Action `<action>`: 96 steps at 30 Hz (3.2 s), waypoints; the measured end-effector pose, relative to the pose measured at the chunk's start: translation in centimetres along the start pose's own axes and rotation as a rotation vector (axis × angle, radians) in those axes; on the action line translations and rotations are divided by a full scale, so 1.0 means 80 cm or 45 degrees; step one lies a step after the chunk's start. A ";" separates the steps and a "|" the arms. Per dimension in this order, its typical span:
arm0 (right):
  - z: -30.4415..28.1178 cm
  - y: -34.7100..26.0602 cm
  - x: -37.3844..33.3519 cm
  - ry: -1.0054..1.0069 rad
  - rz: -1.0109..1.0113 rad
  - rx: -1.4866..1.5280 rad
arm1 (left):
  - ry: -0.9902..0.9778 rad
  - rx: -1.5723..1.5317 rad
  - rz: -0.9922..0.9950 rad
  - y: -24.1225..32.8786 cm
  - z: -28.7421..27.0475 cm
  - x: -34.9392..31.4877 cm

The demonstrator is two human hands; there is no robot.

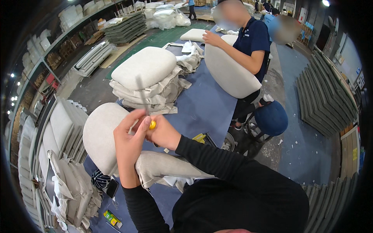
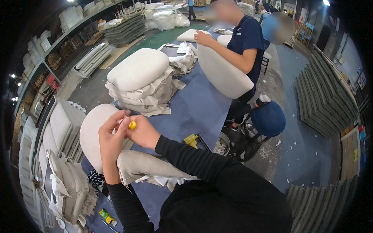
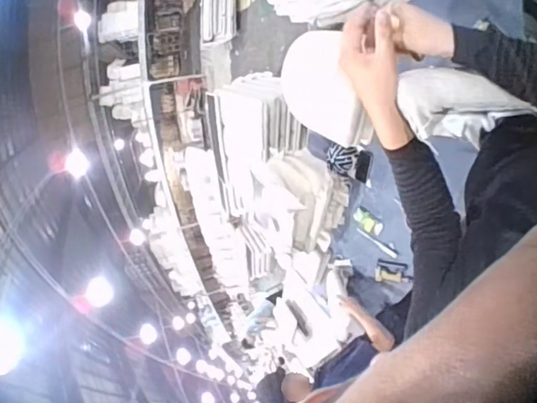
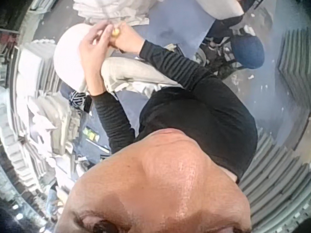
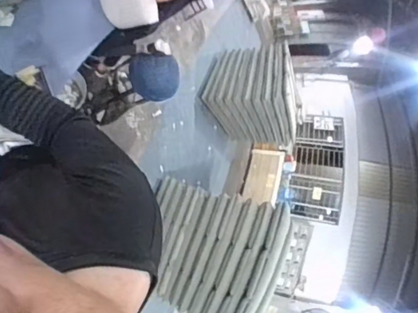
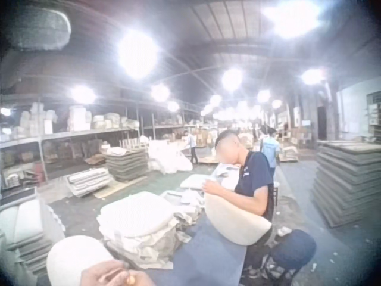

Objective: The person uses a yellow-handled screwdriver to tuck fabric edges into a white cushion. They then use a staple gun to secure the fabric to the cushion base. The person handles multiple cushions, repeating the tucking and stapling process for each unit.

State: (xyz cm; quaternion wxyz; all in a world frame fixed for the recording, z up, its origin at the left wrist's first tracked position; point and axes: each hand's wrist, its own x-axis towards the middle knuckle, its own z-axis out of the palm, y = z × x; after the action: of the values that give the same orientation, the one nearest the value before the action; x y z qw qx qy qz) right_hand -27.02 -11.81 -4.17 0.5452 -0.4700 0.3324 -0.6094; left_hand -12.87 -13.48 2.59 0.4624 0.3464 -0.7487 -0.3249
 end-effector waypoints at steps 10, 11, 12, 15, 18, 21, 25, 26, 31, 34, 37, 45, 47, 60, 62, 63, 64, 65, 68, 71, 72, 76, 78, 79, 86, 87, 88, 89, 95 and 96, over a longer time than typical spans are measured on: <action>-0.085 0.021 0.009 -0.556 0.271 -0.436 | 0.605 -0.473 0.290 0.004 0.023 0.008; -0.094 0.024 0.009 -0.424 0.190 -0.281 | 0.709 -0.641 0.362 -0.002 0.024 0.009; -0.089 0.014 0.007 -0.249 0.110 -0.105 | 0.757 -0.723 0.401 -0.007 0.018 0.004; -0.072 -0.019 0.000 0.036 -0.179 0.092 | 0.631 -0.520 0.113 -0.003 0.021 -0.007; -0.056 -0.026 -0.006 0.061 -0.304 0.071 | 0.322 -0.089 0.064 0.009 0.025 -0.001; -0.043 -0.038 -0.007 0.030 -0.293 0.129 | 0.164 -0.052 0.043 0.004 0.022 0.004; -0.023 -0.055 -0.029 -0.012 -0.384 0.052 | 0.318 -0.109 -0.016 -0.014 0.009 -0.004; -0.021 -0.058 -0.035 -0.036 -0.467 -0.027 | 0.395 -0.160 -0.010 -0.013 0.003 -0.003; 0.004 -0.074 -0.063 -0.589 -0.533 -0.865 | 0.561 -0.215 -0.105 0.005 -0.039 -0.048; 0.004 -0.076 -0.069 -0.558 -0.419 -0.847 | 0.738 -0.332 -0.103 0.019 -0.061 -0.086; -0.003 -0.078 -0.070 -0.627 -0.505 -0.882 | 0.798 -0.352 -0.197 0.009 -0.084 -0.135; -0.015 -0.068 -0.069 -0.688 -0.968 -1.031 | 0.784 -0.633 -0.660 -0.058 -0.065 -0.239; -0.011 -0.073 -0.076 -0.722 -1.049 -1.172 | 0.737 -0.541 -0.708 -0.055 -0.062 -0.255; 0.017 -0.102 -0.096 -0.299 -0.098 -0.711 | 0.282 -1.008 -0.609 0.009 -0.042 -0.268; 0.022 -0.099 -0.098 -0.333 -0.151 -0.770 | 0.199 -0.881 -0.427 0.021 -0.036 -0.245; 0.026 -0.099 -0.096 -0.358 -0.176 -0.814 | 0.236 -0.816 -0.407 0.027 -0.029 -0.234; 0.030 -0.097 -0.095 -0.380 -0.204 -0.860 | 0.270 -0.751 -0.383 0.031 -0.024 -0.223; 0.034 -0.095 -0.093 -0.431 -0.324 -0.876 | 0.200 -0.662 -0.457 0.036 -0.025 -0.214; 0.036 -0.085 -0.085 -0.524 -0.524 -0.865 | 0.259 -0.366 -0.592 0.052 -0.025 -0.199; 0.018 -0.089 -0.083 -0.472 -0.361 -0.789 | 0.252 -0.124 -0.311 0.031 -0.022 -0.223; 0.016 -0.089 -0.081 -0.463 -0.362 -0.768 | 0.311 -0.066 -0.154 0.021 -0.019 -0.233; 0.002 -0.084 -0.075 -0.419 -0.333 -0.717 | 0.171 0.133 -0.307 0.019 -0.023 -0.265; -0.001 -0.084 -0.072 -0.412 -0.323 -0.701 | 0.175 0.191 -0.340 0.018 -0.021 -0.272; -0.002 -0.084 -0.071 -0.417 -0.322 -0.696 | 0.179 0.223 -0.363 0.017 -0.020 -0.274; -0.018 -0.079 -0.065 -0.525 -0.463 -0.633 | 0.260 0.380 -0.268 0.011 -0.023 -0.271; -0.022 -0.076 -0.061 -0.587 -0.532 -0.605 | 0.258 0.452 -0.262 0.014 -0.027 -0.269; -0.024 -0.074 -0.059 -0.606 -0.539 -0.580 | 0.255 0.529 -0.255 0.015 -0.031 -0.267; -0.026 -0.073 -0.058 -0.625 -0.545 -0.556 | 0.278 0.549 -0.220 0.013 -0.033 -0.265; -0.023 -0.067 -0.054 -0.645 -0.563 -0.474 | 0.174 0.489 -0.263 0.010 -0.037 -0.263; -0.020 -0.068 -0.054 -0.625 -0.540 -0.478 | 0.200 0.428 -0.251 0.003 -0.034 -0.267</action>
State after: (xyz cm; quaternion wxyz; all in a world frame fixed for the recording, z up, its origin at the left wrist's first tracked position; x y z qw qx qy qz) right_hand -30.60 -6.73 -0.63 0.3745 -0.7524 0.1929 -0.5063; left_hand -3.31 3.70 -6.25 0.4211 0.5144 -0.7166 -0.2111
